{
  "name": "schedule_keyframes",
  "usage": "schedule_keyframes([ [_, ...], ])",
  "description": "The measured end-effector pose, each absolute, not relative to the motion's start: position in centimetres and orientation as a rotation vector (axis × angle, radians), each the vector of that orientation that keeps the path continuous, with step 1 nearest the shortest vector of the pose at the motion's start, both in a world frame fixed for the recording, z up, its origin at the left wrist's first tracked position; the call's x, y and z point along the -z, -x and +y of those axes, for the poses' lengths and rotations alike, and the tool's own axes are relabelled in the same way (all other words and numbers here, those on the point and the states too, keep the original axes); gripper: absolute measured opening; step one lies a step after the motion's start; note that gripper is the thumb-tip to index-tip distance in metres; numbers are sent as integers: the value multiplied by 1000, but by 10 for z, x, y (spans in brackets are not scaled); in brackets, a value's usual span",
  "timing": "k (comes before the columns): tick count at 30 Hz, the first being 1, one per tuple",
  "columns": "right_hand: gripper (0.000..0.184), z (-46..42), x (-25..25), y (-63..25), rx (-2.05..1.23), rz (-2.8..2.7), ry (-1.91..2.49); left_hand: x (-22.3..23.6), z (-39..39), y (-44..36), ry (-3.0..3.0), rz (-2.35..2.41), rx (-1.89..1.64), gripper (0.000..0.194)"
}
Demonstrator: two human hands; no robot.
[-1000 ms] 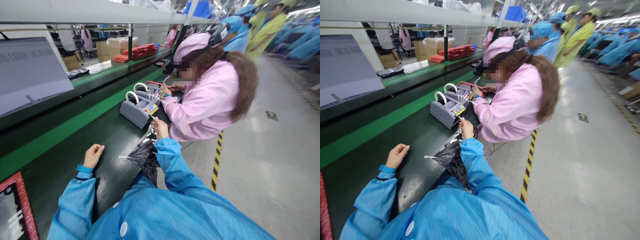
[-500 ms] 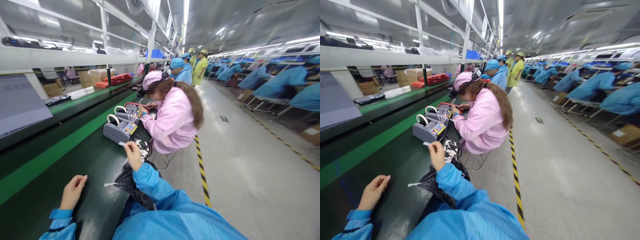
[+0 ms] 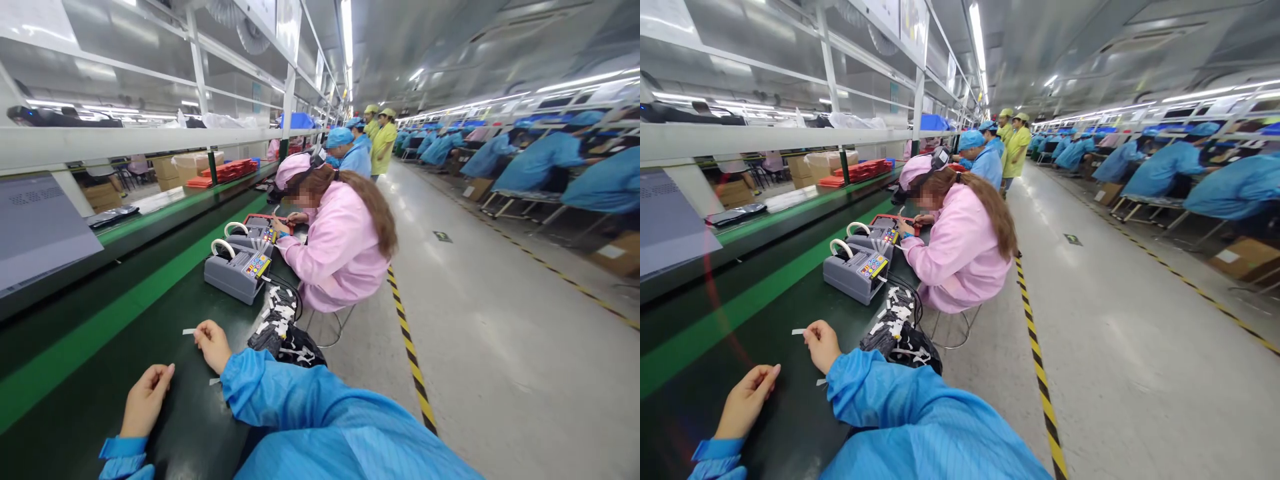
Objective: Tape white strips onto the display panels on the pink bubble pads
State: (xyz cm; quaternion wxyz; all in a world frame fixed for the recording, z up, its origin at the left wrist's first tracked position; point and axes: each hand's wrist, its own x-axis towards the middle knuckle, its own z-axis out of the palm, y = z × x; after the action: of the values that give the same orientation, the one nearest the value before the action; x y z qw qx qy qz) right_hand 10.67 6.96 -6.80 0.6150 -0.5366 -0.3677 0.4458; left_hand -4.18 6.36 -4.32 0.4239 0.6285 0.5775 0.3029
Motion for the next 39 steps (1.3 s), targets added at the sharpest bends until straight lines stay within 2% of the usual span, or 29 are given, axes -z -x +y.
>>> schedule_keyframes([
  [17,17,68,59,-107,-1055,-785,1257,46,62,42,-1584,1417,-788,77],
  [29,19,68,61,-108,-1032,-806,1300,55,62,48,-1656,1352,-898,69],
  [39,26,70,73,-112,-1019,-850,1203,57,66,43,-1646,1312,-867,67],
])
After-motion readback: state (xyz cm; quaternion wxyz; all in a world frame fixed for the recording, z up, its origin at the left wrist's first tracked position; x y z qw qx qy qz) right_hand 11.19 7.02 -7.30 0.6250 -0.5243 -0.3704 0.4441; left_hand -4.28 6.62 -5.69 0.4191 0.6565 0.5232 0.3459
